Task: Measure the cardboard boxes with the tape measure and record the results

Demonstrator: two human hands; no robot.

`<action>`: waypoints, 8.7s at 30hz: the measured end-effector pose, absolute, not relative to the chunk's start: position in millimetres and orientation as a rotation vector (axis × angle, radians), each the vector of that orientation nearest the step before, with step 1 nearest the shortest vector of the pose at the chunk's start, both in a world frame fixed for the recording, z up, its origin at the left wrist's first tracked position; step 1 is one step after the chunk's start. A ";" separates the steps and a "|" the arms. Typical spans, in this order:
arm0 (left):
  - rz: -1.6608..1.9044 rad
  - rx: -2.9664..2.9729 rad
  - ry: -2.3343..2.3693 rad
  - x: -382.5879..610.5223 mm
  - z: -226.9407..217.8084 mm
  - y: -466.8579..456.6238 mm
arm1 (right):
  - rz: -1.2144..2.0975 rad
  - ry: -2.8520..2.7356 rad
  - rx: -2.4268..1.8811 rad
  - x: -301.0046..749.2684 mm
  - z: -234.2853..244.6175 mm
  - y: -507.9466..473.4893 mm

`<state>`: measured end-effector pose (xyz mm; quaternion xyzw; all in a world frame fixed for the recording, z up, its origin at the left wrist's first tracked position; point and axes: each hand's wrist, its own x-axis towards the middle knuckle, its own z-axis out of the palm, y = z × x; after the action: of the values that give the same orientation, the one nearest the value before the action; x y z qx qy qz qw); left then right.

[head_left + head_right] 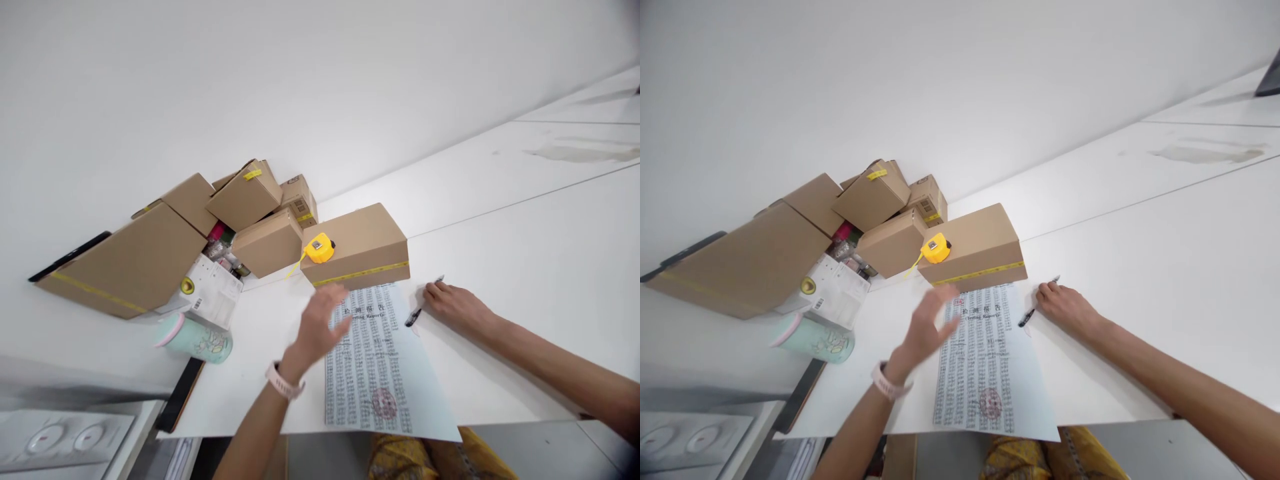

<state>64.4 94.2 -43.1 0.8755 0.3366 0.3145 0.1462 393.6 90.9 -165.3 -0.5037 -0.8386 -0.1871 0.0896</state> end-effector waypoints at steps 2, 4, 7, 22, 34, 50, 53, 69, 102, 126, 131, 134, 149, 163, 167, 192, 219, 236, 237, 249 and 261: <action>0.570 2.535 0.958 52.5 -75.8 56.6 | -0.476 -2.491 -1.402 406.1 -162.9 89.1; 0.285 2.525 1.011 46.0 -100.9 30.7 | -0.357 -2.428 -1.322 418.4 -158.9 83.2; 0.099 2.518 1.108 54.6 -117.8 14.0 | -0.234 -2.193 -1.304 428.0 -151.2 67.0; 0.240 2.566 1.083 121.9 -100.2 45.4 | 1.119 -1.029 -1.172 376.8 -122.5 96.3; 0.396 2.635 1.073 170.0 -134.6 123.1 | 0.949 -1.284 -1.331 366.7 -154.0 123.0; 0.447 2.613 1.098 168.9 -138.1 122.5 | 0.668 -1.522 -1.492 364.3 -157.4 142.9; 0.470 2.606 1.095 168.8 -140.1 122.2 | 0.673 -1.549 -1.481 364.9 -159.6 143.2; 0.474 2.605 1.094 168.2 -144.0 121.6 | 0.615 -1.597 -1.499 363.0 -153.6 142.2; 0.469 2.600 1.106 168.7 -142.0 121.5 | 0.584 -1.526 -1.552 361.3 -148.7 139.0; 0.464 2.609 1.102 168.5 -141.1 121.4 | 0.557 -1.507 -1.587 363.1 -152.7 139.0; 0.465 2.619 1.104 168.6 -142.4 121.4 | 0.557 -1.499 -1.594 363.7 -153.0 138.9; 0.460 2.622 1.110 168.7 -142.8 121.1 | 0.549 -1.525 -1.603 363.4 -152.0 139.2; 0.478 2.635 1.106 168.8 -145.2 122.0 | 0.530 -1.542 -1.624 364.3 -155.4 141.6; 0.478 2.631 1.094 168.6 -143.3 122.5 | 0.553 -1.513 -1.626 364.2 -154.4 140.9; 0.482 2.628 1.094 168.4 -143.1 122.3 | 0.529 -1.506 -1.654 364.1 -153.7 140.1; 0.479 2.622 1.096 168.3 -143.3 122.0 | 0.543 -1.481 -1.651 361.6 -146.4 138.7; 0.695 2.633 1.063 168.0 -146.1 121.5 | 0.049 -1.959 -1.599 373.3 -150.6 87.8; 1.463 2.012 1.824 128.6 -32.6 160.4 | 0.184 -1.490 -1.689 385.1 -164.7 85.9; 1.415 1.995 1.806 127.4 -29.8 165.7 | 0.177 -1.466 -1.670 384.3 -163.7 84.4; 1.322 1.653 1.073 128.3 11.6 113.2 | 0.928 -1.179 -1.187 326.2 -24.7 77.1; 1.317 1.282 0.993 90.3 19.1 140.6 | 1.332 -1.020 -1.001 334.7 20.0 141.4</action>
<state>90.3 140.6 19.1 0.5305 0.4111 0.5451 0.5025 334.7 141.4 20.0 -0.4246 -0.4325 0.5650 0.5598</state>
